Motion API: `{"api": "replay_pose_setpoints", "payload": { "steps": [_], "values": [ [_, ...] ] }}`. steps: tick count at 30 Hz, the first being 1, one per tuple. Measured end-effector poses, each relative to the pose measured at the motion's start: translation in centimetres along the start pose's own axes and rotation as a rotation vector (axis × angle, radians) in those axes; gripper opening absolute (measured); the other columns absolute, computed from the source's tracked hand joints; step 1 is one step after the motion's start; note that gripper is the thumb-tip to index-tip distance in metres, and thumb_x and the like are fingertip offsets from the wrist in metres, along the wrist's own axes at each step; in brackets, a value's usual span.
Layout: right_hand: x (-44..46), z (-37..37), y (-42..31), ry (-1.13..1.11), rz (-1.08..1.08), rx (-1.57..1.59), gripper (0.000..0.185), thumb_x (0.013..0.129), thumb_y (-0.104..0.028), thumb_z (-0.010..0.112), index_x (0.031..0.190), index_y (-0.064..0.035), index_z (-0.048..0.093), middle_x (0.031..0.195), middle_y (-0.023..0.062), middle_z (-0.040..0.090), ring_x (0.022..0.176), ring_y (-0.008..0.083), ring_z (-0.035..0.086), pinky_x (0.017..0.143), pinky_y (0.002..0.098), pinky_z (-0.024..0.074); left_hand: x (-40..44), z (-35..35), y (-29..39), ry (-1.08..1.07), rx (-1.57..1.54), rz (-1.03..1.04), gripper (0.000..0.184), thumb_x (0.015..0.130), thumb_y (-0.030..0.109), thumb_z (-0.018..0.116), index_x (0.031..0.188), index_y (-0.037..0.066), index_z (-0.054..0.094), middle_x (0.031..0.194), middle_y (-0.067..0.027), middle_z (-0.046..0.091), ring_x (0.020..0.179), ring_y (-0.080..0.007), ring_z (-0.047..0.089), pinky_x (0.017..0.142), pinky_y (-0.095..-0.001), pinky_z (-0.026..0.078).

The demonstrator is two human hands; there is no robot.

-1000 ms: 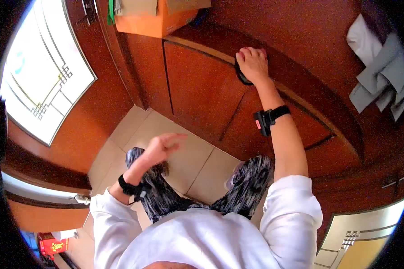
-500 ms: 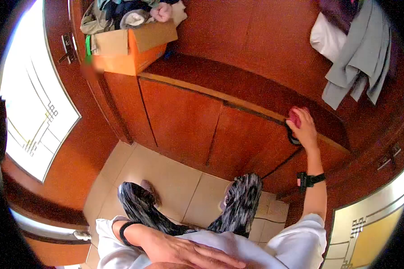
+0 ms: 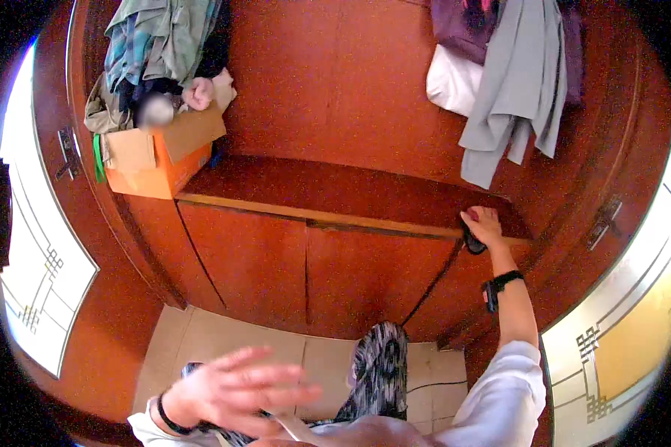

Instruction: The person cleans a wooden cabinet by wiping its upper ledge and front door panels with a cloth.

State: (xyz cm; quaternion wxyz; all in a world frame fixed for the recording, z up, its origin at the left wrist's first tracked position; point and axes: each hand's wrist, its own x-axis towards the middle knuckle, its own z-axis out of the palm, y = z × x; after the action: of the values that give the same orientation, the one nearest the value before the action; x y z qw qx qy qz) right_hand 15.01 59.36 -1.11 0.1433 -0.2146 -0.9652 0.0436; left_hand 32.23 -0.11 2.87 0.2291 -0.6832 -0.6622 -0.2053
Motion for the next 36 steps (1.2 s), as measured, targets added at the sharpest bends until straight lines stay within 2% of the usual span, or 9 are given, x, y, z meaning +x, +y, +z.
{"api": "replay_pose_setpoints", "payload": {
  "steps": [2,3,8,12,18,20,23,30,36],
  "values": [
    [0.6,0.0,-0.1,0.139,-0.082,0.057,0.054,0.084,-0.055,0.052,0.111,-0.0087,0.059,0.119,0.0134,0.056,0.115,0.0352,0.045,0.099,0.0427,0.0342,1.7,-1.7,-1.3,0.009,-0.049,-0.068,0.007,0.075,0.019,0.065,0.081,0.019,0.06,0.136,-0.0091,0.049,0.13,-0.0272,0.04,0.104,-0.0429,0.035],
    [2.2,-0.9,-0.5,-0.163,-0.006,0.033,0.068,0.086,-0.064,0.038,0.131,-0.0137,0.046,0.142,0.0097,0.038,0.134,0.0357,0.025,0.111,0.0433,0.0209,2.3,-1.2,-2.2,0.031,-0.005,-0.073,0.015,0.064,0.024,0.066,0.068,0.02,0.053,0.131,-0.0099,0.052,0.127,-0.0325,0.043,0.102,-0.0469,0.036],
    [-0.4,0.4,-5.4,0.045,-0.157,0.026,0.063,0.09,-0.058,0.038,0.132,-0.0123,0.045,0.142,0.0083,0.038,0.134,0.0293,0.029,0.112,0.041,0.0202,3.2,7.2,-4.1,0.099,-0.325,-0.082,0.014,0.063,0.016,0.067,0.074,0.012,0.058,0.134,-0.0133,0.049,0.128,-0.0384,0.04,0.098,-0.05,0.04],
    [-3.8,1.7,-3.9,0.274,-0.393,0.144,0.054,0.093,-0.051,0.039,0.13,-0.0139,0.048,0.138,0.0085,0.044,0.132,0.0289,0.034,0.109,0.0419,0.0265,2.4,14.3,-0.8,-0.109,-1.134,-0.061,0.023,0.075,-0.007,0.059,0.089,0.009,0.068,0.138,-0.0115,0.045,0.133,-0.0345,0.033,0.104,-0.0456,0.036],
    [-0.9,-0.7,5.8,0.175,0.094,0.079,0.054,0.089,-0.055,0.041,0.129,-0.0198,0.05,0.14,0.0076,0.042,0.132,0.0295,0.033,0.107,0.0477,0.0268,0.7,17.9,0.4,-0.234,-1.717,0.01,0.01,0.08,0.003,0.06,0.086,0.004,0.068,0.135,-0.0175,0.047,0.13,-0.0368,0.037,0.106,-0.0493,0.029],
    [-0.2,-0.8,6.7,0.168,0.183,0.049,0.055,0.089,-0.055,0.04,0.129,-0.0197,0.05,0.14,0.0072,0.041,0.132,0.0298,0.032,0.108,0.0476,0.0254,-1.7,19.4,0.1,0.042,-2.103,-0.282,0.013,0.084,0.009,0.058,0.085,0.002,0.069,0.131,-0.0214,0.049,0.129,-0.0357,0.039,0.106,-0.0504,0.028],
    [-0.5,-1.8,3.7,0.073,0.223,-0.061,0.056,0.089,-0.056,0.037,0.129,-0.02,0.051,0.141,0.0067,0.04,0.133,0.031,0.032,0.109,0.0475,0.0219,-3.5,22.1,-1.8,0.05,-1.958,-0.551,0.02,0.088,0.017,0.056,0.096,0.002,0.067,0.128,-0.0211,0.051,0.125,-0.0333,0.044,0.105,-0.0478,0.031],
    [-3.2,2.6,-2.7,0.386,-0.555,0.248,0.04,0.094,-0.043,0.042,0.118,-0.017,0.059,0.127,0.0031,0.054,0.125,0.0296,0.041,0.107,0.0396,0.0306,-8.9,29.2,-12.9,-0.043,-1.45,-1.194,0.029,0.088,0.021,0.051,0.111,0.007,0.061,0.118,-0.0094,0.06,0.112,-0.0227,0.056,0.091,-0.0376,0.047],
    [2.8,0.9,9.9,0.086,-0.217,0.117,0.056,0.091,-0.055,0.039,0.133,-0.0194,0.048,0.14,0.0072,0.041,0.132,0.0273,0.033,0.109,0.0372,0.0266,-20.0,21.9,-17.6,0.216,-1.011,-1.571,0.028,0.083,0.013,0.056,0.11,0.009,0.06,0.107,-0.0035,0.065,0.096,-0.0184,0.061,0.079,-0.0315,0.047]
  ]
}}
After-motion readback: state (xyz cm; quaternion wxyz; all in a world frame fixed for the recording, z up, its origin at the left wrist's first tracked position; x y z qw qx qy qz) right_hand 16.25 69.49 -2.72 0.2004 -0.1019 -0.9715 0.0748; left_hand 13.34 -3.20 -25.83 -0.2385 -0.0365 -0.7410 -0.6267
